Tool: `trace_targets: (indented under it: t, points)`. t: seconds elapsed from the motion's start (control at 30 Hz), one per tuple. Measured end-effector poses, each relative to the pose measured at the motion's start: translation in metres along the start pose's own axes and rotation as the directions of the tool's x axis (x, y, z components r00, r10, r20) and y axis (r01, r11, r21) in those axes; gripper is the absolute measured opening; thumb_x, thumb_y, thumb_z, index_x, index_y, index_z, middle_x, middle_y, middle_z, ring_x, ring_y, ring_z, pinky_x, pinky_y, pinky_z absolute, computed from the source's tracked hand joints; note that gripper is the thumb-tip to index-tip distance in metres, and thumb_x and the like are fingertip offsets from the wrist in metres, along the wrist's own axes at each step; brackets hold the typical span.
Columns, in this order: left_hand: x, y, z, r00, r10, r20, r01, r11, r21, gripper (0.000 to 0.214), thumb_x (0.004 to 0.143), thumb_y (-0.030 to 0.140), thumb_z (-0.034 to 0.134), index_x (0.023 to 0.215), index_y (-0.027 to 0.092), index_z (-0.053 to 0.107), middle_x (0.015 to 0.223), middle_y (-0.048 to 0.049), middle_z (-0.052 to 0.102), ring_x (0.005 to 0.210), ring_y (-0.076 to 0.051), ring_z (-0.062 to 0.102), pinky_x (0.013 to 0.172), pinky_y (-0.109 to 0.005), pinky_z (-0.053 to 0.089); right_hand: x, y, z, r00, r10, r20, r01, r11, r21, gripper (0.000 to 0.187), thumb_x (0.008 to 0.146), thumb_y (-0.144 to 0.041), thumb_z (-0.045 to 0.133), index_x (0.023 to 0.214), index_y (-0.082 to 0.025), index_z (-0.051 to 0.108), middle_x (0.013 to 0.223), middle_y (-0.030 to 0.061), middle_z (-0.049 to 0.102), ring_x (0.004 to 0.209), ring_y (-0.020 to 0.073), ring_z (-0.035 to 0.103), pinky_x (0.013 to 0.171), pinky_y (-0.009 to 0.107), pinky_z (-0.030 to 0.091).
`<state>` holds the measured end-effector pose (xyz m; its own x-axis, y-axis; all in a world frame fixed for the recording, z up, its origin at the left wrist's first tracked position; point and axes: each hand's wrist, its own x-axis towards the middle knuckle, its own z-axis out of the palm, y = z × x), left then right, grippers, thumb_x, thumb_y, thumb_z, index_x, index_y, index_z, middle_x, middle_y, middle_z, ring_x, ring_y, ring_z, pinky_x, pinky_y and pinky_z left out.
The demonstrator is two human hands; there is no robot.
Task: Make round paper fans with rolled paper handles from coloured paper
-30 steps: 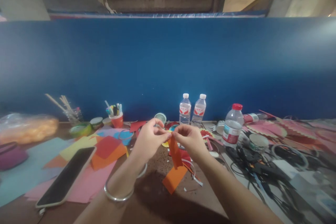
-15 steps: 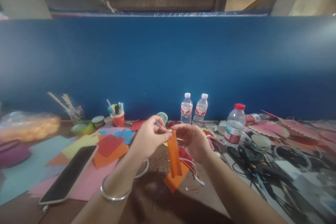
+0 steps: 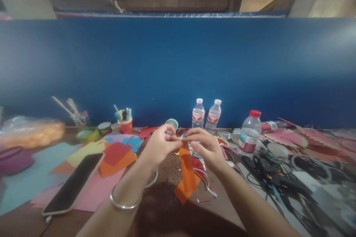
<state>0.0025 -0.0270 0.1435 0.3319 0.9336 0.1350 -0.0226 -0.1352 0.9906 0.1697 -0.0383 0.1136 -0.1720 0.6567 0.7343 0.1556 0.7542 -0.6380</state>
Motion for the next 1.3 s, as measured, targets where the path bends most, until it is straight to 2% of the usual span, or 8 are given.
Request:
trace_targets:
  t: [0.13, 0.23, 0.4, 0.6, 0.73, 0.9, 1.07, 1.3]
  points:
    - [-0.002, 0.001, 0.003, 0.999, -0.048, 0.003, 0.047, 0.961, -0.272, 0.031, 0.064, 0.014, 0.064, 0.083, 0.02, 0.04, 0.063, 0.0033, 0.059, 0.055, -0.009, 0.056, 0.051, -0.018, 0.04, -0.002, 0.0, -0.004, 0.978, -0.197, 0.073, 0.207, 0.964, -0.167, 0.031, 0.075, -0.028, 0.058, 0.106, -0.028, 0.062, 0.105, 0.0059, 0.058, 0.099, 0.0232, 0.049, 0.086, 0.041, 0.039]
    - [-0.003, 0.004, 0.007, 0.999, -0.008, -0.05, -0.004, 0.969, -0.248, 0.031, 0.063, 0.013, 0.064, 0.081, 0.019, 0.04, 0.064, 0.0024, 0.06, 0.055, -0.008, 0.055, 0.051, -0.018, 0.039, -0.004, 0.004, -0.001, 0.979, -0.204, -0.019, 0.204, 0.979, 0.006, 0.026, 0.078, -0.037, 0.053, 0.099, -0.028, 0.065, 0.103, 0.006, 0.059, 0.097, 0.0243, 0.05, 0.083, 0.043, 0.04]
    - [-0.003, 0.005, 0.007, 0.983, 0.126, -0.132, -0.123, 0.992, 0.034, 0.027, 0.066, 0.017, 0.063, 0.078, 0.02, 0.039, 0.069, -0.0001, 0.065, 0.053, -0.007, 0.052, 0.049, -0.017, 0.036, -0.002, 0.003, 0.006, 0.939, 0.077, -0.336, 0.003, 0.973, 0.231, 0.015, 0.078, -0.029, 0.054, 0.08, -0.024, 0.068, 0.083, 0.0037, 0.06, 0.08, 0.0186, 0.056, 0.07, 0.033, 0.045]
    - [-0.005, 0.005, 0.009, 0.985, 0.16, -0.057, -0.152, 0.979, 0.133, 0.025, 0.068, 0.019, 0.061, 0.078, 0.02, 0.039, 0.069, 0.001, 0.065, 0.06, -0.011, 0.057, 0.054, -0.02, 0.04, 0.002, -0.008, 0.011, 0.909, 0.364, -0.205, -0.354, 0.931, 0.083, 0.013, 0.073, -0.03, 0.059, 0.072, -0.019, 0.065, 0.071, 0.0025, 0.064, 0.066, 0.0159, 0.056, 0.059, 0.027, 0.042]
    - [-0.005, 0.003, 0.011, 0.985, 0.161, -0.063, -0.152, 0.979, 0.137, 0.025, 0.067, 0.018, 0.062, 0.077, 0.02, 0.039, 0.065, 0.0028, 0.064, 0.057, -0.01, 0.057, 0.052, -0.02, 0.039, 0.002, -0.009, 0.012, 0.901, 0.385, -0.198, -0.373, 0.923, 0.097, 0.016, 0.069, -0.033, 0.063, 0.063, -0.017, 0.063, 0.066, 0.0025, 0.063, 0.064, 0.0159, 0.054, 0.058, 0.026, 0.04]
    - [0.002, 0.0, 0.002, 0.918, 0.238, -0.318, -0.245, 0.969, 0.02, 0.025, 0.066, 0.019, 0.064, 0.076, 0.02, 0.041, 0.066, 0.0032, 0.062, 0.053, -0.007, 0.053, 0.051, -0.018, 0.038, 0.002, -0.002, 0.008, 0.888, 0.459, -0.035, -0.372, 0.759, 0.535, 0.053, 0.08, -0.058, 0.031, 0.088, -0.018, 0.065, 0.078, 0.0069, 0.063, 0.068, 0.0178, 0.056, 0.058, 0.029, 0.042]
    - [0.013, -0.002, -0.01, 0.829, 0.193, -0.525, -0.38, 0.883, -0.276, 0.029, 0.065, 0.017, 0.066, 0.079, 0.02, 0.041, 0.068, 0.0035, 0.059, 0.05, -0.004, 0.051, 0.05, -0.016, 0.039, -0.002, 0.013, 0.022, 0.846, 0.502, -0.179, -0.27, 0.694, 0.668, 0.044, 0.079, -0.056, 0.037, 0.084, -0.019, 0.061, 0.072, 0.0031, 0.06, 0.064, 0.015, 0.056, 0.056, 0.027, 0.044]
    - [0.015, -0.008, 0.0, 0.905, 0.142, -0.401, -0.268, 0.923, -0.277, 0.026, 0.066, 0.019, 0.064, 0.079, 0.019, 0.042, 0.066, 0.0049, 0.055, 0.056, -0.007, 0.059, 0.054, -0.017, 0.045, -0.007, 0.015, 0.044, 0.802, 0.518, -0.297, -0.265, 0.754, 0.6, 0.026, 0.069, -0.031, 0.065, 0.091, -0.021, 0.057, 0.089, 0.0035, 0.061, 0.08, 0.0175, 0.06, 0.068, 0.031, 0.05]
